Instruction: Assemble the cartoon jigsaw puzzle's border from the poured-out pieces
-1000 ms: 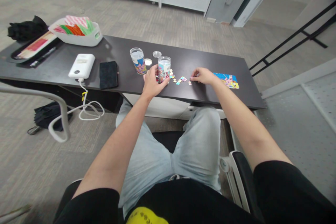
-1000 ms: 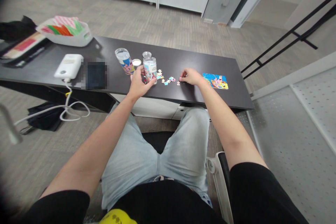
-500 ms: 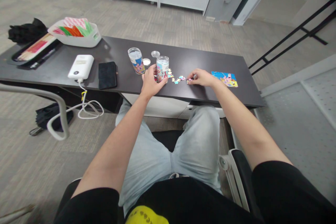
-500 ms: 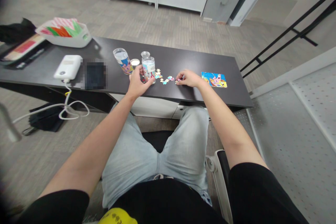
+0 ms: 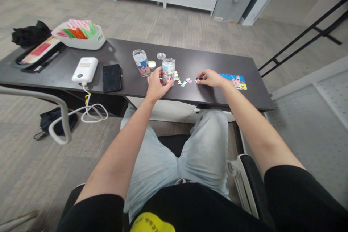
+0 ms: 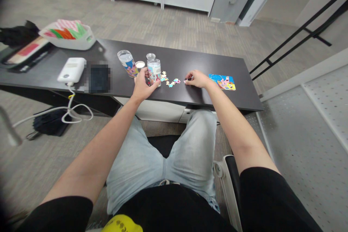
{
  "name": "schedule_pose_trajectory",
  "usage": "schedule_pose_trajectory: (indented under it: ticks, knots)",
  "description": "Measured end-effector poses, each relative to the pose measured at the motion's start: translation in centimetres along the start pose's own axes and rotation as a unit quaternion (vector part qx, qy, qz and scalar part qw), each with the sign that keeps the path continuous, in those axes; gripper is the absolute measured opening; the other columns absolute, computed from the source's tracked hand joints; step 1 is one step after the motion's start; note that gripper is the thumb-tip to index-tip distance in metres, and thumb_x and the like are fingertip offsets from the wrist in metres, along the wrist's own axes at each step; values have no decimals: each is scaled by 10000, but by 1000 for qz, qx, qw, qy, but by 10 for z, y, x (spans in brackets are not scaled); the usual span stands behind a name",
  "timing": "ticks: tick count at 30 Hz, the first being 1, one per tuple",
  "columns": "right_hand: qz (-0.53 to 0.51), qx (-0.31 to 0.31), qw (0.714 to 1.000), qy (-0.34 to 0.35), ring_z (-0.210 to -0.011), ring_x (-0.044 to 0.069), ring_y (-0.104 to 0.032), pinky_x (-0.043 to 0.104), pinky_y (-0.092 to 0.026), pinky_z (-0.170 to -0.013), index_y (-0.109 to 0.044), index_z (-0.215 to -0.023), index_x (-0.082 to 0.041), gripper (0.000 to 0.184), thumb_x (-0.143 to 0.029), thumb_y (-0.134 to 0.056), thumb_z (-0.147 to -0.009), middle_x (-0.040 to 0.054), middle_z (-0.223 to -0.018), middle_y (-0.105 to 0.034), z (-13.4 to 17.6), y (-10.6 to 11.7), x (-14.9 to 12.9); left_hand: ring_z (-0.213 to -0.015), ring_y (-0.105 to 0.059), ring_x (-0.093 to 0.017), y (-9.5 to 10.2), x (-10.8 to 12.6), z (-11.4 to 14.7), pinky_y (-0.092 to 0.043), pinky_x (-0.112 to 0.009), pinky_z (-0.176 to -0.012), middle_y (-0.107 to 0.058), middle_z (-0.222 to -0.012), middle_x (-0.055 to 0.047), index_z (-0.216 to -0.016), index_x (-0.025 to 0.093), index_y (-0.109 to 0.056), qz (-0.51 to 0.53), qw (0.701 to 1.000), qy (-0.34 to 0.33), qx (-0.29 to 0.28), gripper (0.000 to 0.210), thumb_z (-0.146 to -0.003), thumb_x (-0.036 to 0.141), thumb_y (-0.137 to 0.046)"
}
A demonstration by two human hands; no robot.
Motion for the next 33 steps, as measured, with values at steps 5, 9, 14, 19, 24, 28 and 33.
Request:
schedule_pose_trajectory:
  ticks: [5,9,14,19,24,28,33]
  knots:
    - [8,-53,998,-23,-926,281,-859,383,-631,-927,-893,-865,-253,128,-197,-1005,-892,44,-935,-928,-6,1,-15,-1338,-833,-411,2,2,0,-557,-649,-1311,-879,-1508,-172,-1703,256,-649,-2,1000,3,2,870,-929,351,-1035]
    - [8,-56,998,-35,-910,268,-826,372,-605,-881,-799,-814,-265,254,-95,-987,-836,28,-894,-893,-8,-2,-27,-1349,-828,-413,4,5,0,-550,-647,-1320,-881,-1512,-178,-1695,243,-649,-1,1000,4,0,865,-923,345,-1025]
    - [-21,-35,999,-15,-963,256,-831,364,-645,-932,-771,-940,-260,275,-71,-956,-861,44,-1013,-914,-4,2,-40,-1379,-822,-425,7,10,1,-544,-628,-1317,-868,-1531,-185,-1702,235,-654,-9,1000,6,-11,867,-920,335,-1013]
    - [-134,93,978,128,-1081,259,-812,418,-678,-1054,-840,-1231,-225,213,-295,-930,-1051,102,-1257,-909,-17,31,-80,-1424,-804,-452,9,17,2,-544,-613,-1309,-848,-1530,-186,-1723,230,-663,-19,1000,-6,-19,874,-926,357,-997]
    - [-113,103,961,228,-1220,307,-818,511,-683,-1193,-858,-1410,-243,424,-485,-1003,-1093,92,-1267,-880,-43,33,-136,-1420,-803,-448,10,18,4,-551,-604,-1309,-843,-1547,-186,-1751,250,-648,-21,999,-11,-23,893,-948,412,-1003]
    - [-105,175,954,220,-1312,292,-824,492,-643,-1270,-836,-1449,-229,276,-424,-729,-1286,104,-1378,-874,-49,21,-136,-1425,-816,-434,8,14,6,-571,-607,-1321,-830,-1555,-187,-1729,249,-626,-6,1000,-3,16,866,-974,435,-1008]
    - [-56,146,980,125,-1461,388,-822,529,-633,-1351,-817,-1535,-161,456,-404,-877,-1153,221,-1558,-849,-34,-25,-94,-1414,-797,-371,21,-4,14,-643,-526,-1228,-783,-1555,-186,-1683,253,-567,33,990,18,133,736,-1121,628,-857]
Point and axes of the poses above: each hand's wrist, its own z-axis away from the middle knuckle, its own y-axis out of the back of the hand, x = y × z, the point moved 4 cm from there along -z, towards the middle knuckle
